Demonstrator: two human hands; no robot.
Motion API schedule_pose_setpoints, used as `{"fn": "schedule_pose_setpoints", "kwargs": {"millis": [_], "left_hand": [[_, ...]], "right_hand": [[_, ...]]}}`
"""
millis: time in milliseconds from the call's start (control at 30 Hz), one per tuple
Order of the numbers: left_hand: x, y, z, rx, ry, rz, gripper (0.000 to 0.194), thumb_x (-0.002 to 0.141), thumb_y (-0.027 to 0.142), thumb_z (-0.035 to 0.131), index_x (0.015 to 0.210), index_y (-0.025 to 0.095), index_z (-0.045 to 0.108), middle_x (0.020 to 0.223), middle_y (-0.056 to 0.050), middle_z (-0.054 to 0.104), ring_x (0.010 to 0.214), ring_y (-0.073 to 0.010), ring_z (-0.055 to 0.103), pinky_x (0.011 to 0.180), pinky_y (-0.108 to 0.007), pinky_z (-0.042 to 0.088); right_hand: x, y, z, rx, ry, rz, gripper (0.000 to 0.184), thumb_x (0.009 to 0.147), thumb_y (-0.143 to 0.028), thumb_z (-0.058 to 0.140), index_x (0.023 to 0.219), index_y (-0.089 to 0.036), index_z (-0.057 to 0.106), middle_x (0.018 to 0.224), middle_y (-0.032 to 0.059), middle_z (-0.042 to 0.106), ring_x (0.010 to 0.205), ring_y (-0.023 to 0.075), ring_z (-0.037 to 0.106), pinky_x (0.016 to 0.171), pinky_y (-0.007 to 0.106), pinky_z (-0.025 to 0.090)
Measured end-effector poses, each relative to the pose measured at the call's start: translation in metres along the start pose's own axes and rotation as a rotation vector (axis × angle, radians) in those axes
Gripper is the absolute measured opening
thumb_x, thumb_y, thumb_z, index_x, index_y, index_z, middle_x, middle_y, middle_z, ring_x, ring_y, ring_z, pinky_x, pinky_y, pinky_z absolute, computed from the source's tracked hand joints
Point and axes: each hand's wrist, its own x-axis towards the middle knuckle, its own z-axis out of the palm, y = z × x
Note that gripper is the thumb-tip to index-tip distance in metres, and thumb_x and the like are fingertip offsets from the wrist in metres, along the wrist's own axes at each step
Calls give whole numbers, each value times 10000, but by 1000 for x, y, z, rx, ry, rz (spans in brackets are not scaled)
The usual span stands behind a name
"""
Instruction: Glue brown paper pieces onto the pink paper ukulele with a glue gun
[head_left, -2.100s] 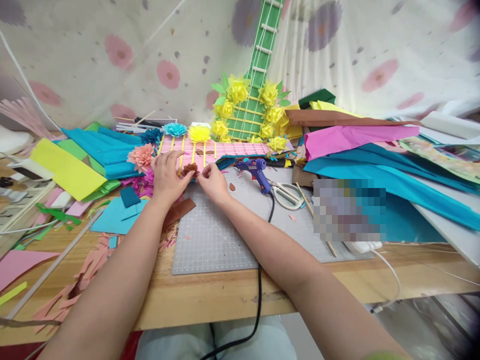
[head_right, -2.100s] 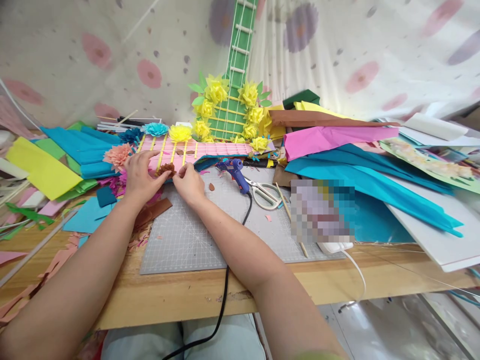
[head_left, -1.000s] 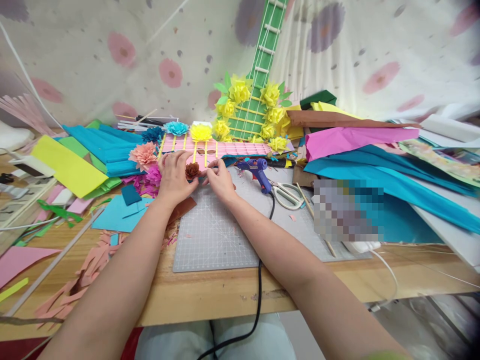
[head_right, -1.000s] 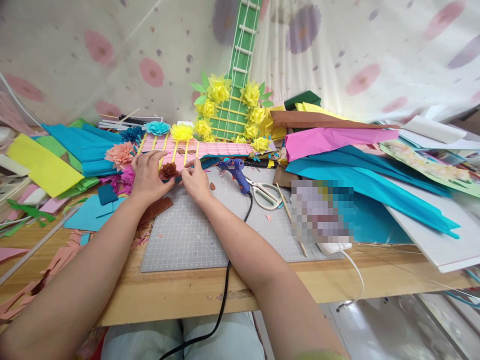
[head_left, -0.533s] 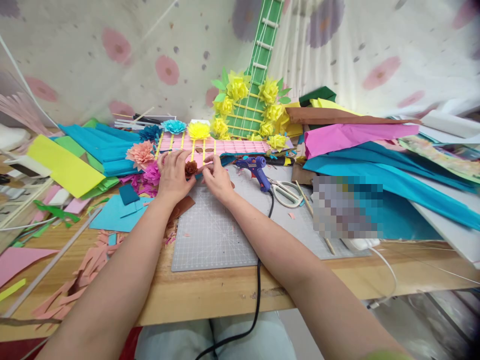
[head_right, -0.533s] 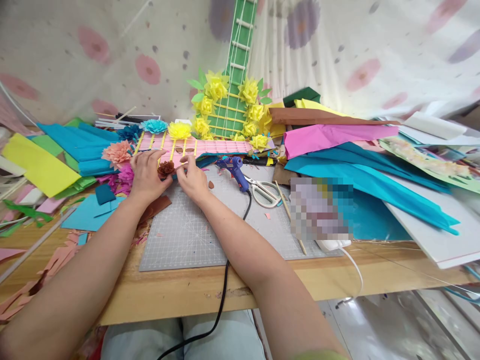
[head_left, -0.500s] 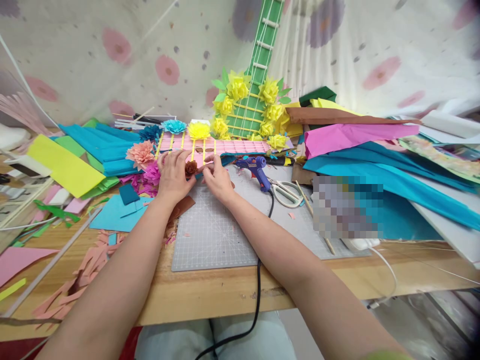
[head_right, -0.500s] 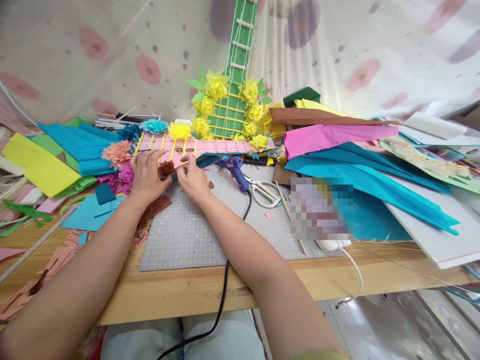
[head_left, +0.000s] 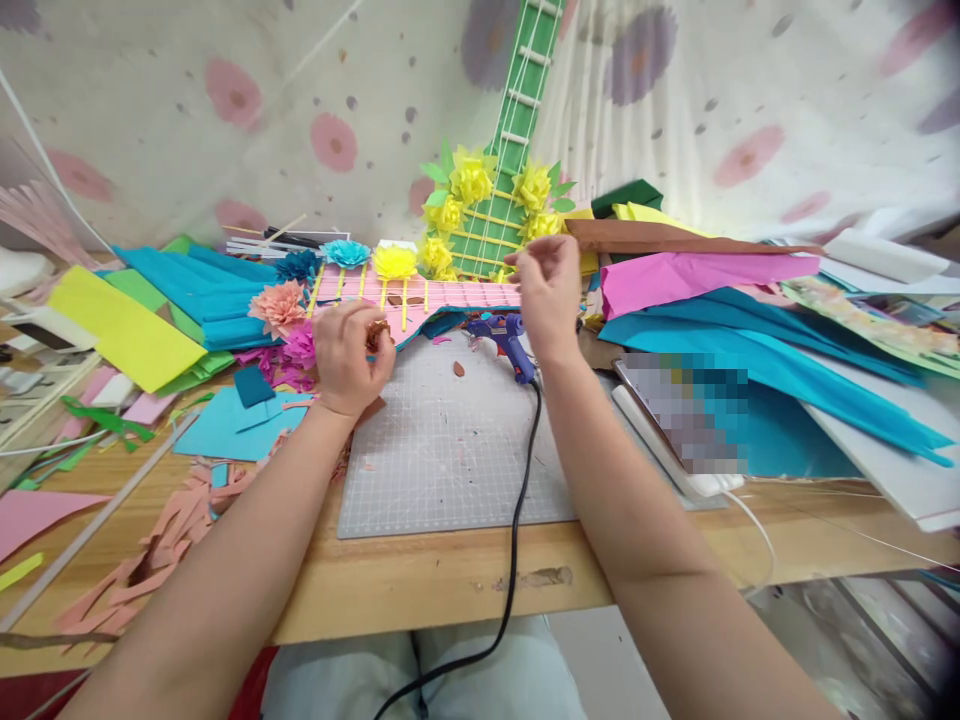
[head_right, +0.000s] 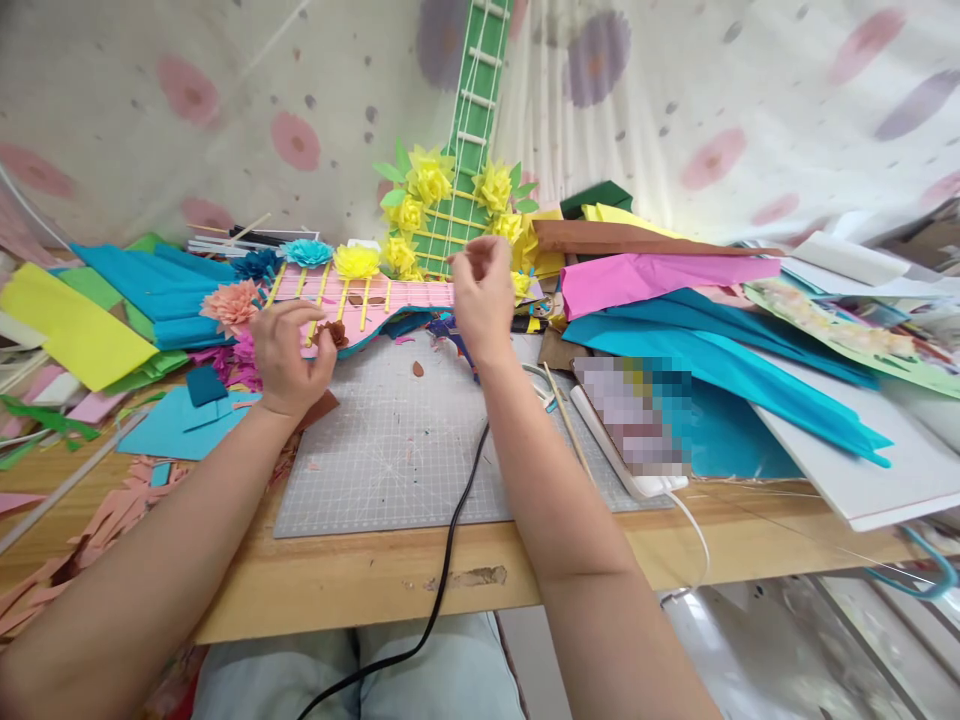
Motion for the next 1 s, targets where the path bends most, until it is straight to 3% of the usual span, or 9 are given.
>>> {"fn": "schedule_pose_setpoints", "kwargs": {"millis": [67,167,300,400,467,733,833,1000], "left_hand": [[-2,13,9,-72,-89,81,197,883,290,419,951,214,588,964,-80,668,983,-223,606,919,-401,430],[-4,31,27,-148,-319,114,267,928,316,390,901,200,630,925,-72,687,899,-199,634,821,-351,473],[-8,37,47,-153,-491,102,223,878,295,513,1025,190,644,1071,-91,677,1023,-230,605,886,-383,480],[-13,30,54,-197,-596,187,373,863,209,510,1231,201,568,1247,-88,618,1216,-226,503,1025,-410,413],[-15,26,57,-210,-653,197,406,867,204,496,1270,206,546,1229,-89,627,1210,-221,514,1025,-413,415],[-13,25,54,-274,-614,152,214,819,216,606,1022,224,673,999,-41,703,976,-205,600,891,-368,463],[-13,28,55,-245,-581,29,169,830,278,605,964,218,689,933,-50,685,936,-212,587,857,-367,464],[-14,34,63,-155,-501,-157,260,784,419,655,887,185,696,942,-92,611,972,-253,541,884,-409,443]], "right_hand": [[-2,20,-18,-63,28,-19,492,943,-477,135,1159,-221,495,1090,110,583,957,188,624,773,406,500],[-21,43,-28,-33,36,95,495,910,-573,246,1068,-201,532,1013,106,610,879,184,618,773,402,498],[-51,55,-15,41,-123,256,499,775,-637,514,950,-171,556,964,107,633,826,188,599,765,363,490],[-62,55,-1,-6,-197,269,530,721,-638,581,961,-166,567,989,122,635,895,225,594,802,378,472],[-66,55,5,-63,-221,264,528,718,-630,591,965,-163,574,989,134,636,938,255,589,829,403,459],[-69,54,6,-160,-244,261,421,772,-566,561,907,-166,563,950,143,643,937,280,595,839,425,456],[-68,53,7,-177,-249,264,378,777,-557,553,844,-185,549,916,132,642,922,280,598,830,427,461],[-66,53,11,-209,-256,288,338,787,-526,549,809,-188,546,891,137,635,922,291,599,831,437,460]]}}
